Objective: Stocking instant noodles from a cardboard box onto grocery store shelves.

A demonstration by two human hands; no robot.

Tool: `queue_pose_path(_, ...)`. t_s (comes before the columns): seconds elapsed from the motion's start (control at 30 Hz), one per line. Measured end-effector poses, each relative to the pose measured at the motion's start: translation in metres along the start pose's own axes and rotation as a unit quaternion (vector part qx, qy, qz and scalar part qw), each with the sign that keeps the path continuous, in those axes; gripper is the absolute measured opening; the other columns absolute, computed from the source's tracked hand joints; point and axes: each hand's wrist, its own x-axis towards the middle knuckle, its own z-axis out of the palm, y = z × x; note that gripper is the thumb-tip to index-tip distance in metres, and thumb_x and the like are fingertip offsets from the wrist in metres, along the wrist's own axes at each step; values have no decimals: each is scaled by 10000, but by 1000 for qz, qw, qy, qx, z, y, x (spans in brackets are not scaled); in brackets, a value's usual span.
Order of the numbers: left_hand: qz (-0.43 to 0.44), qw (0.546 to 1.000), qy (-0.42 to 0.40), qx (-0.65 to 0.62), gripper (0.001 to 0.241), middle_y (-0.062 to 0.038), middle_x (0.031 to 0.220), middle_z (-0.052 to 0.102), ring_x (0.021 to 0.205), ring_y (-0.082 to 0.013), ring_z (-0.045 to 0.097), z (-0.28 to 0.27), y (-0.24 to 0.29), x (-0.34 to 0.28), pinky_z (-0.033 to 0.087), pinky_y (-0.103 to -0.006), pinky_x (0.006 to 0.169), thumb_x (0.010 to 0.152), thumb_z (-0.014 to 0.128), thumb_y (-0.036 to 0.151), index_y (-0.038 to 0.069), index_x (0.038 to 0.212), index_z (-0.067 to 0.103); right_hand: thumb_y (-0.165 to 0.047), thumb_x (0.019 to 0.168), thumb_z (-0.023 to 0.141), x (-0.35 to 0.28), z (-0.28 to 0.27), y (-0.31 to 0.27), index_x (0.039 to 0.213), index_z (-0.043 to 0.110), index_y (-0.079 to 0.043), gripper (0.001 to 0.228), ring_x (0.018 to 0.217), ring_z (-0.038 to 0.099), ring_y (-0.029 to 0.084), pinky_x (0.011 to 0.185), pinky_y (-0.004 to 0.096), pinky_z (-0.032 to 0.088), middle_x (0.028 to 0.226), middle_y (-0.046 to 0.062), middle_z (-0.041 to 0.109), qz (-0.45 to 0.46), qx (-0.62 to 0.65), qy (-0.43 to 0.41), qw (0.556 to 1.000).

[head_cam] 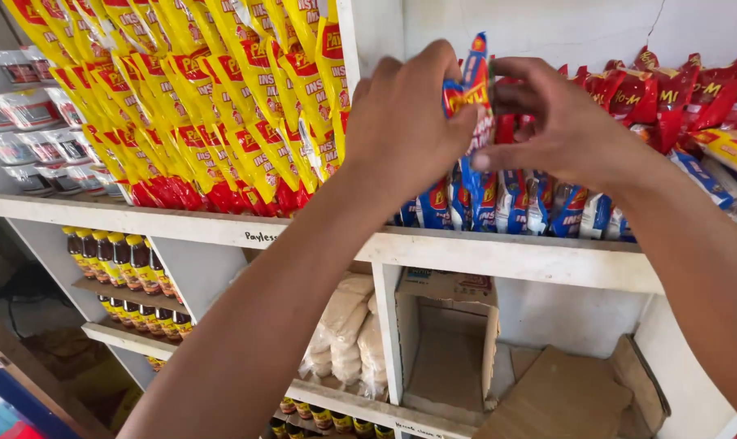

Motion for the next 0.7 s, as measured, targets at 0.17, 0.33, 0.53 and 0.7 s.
queue_pose_path(0.17,-32,996,-33,75,342,-131,827,697,935,-333,610,33,-19,23,428,-473,934,690,816,210,115,992,688,33,668,781,42,11,21,1543,371,-84,973,1247,622,300,955,421,542,1398,202,609,48,10,-6,999)
queue_pose_path(0.33,-107,978,-128,123,413,-109,966,763,1028,-339,608,48,-30,24,383,-478,979,722,786,263,132,1110,732,57,637,813,50,21,15,1584,358,-70,1058,934,691,220,802,334,542,1101,150,718,116,-23,-52,992)
queue_pose_path(0.53,-66,977,-108,172,295,-125,939,773,1014,-342,621,65,-44,22,421,-502,975,728,770,135,82,1019,775,-8,710,824,62,22,34,1583,387,-71,978,803,694,291,673,378,559,988,210,718,102,-84,-64,989)
queue_pose_path(0.7,-20,973,-96,209,280,-110,1005,758,1011,-341,586,72,-49,15,388,-519,979,726,781,180,135,1002,780,52,707,813,69,25,50,1545,415,-79,937,842,696,289,672,379,558,1019,204,726,79,-96,-90,988)
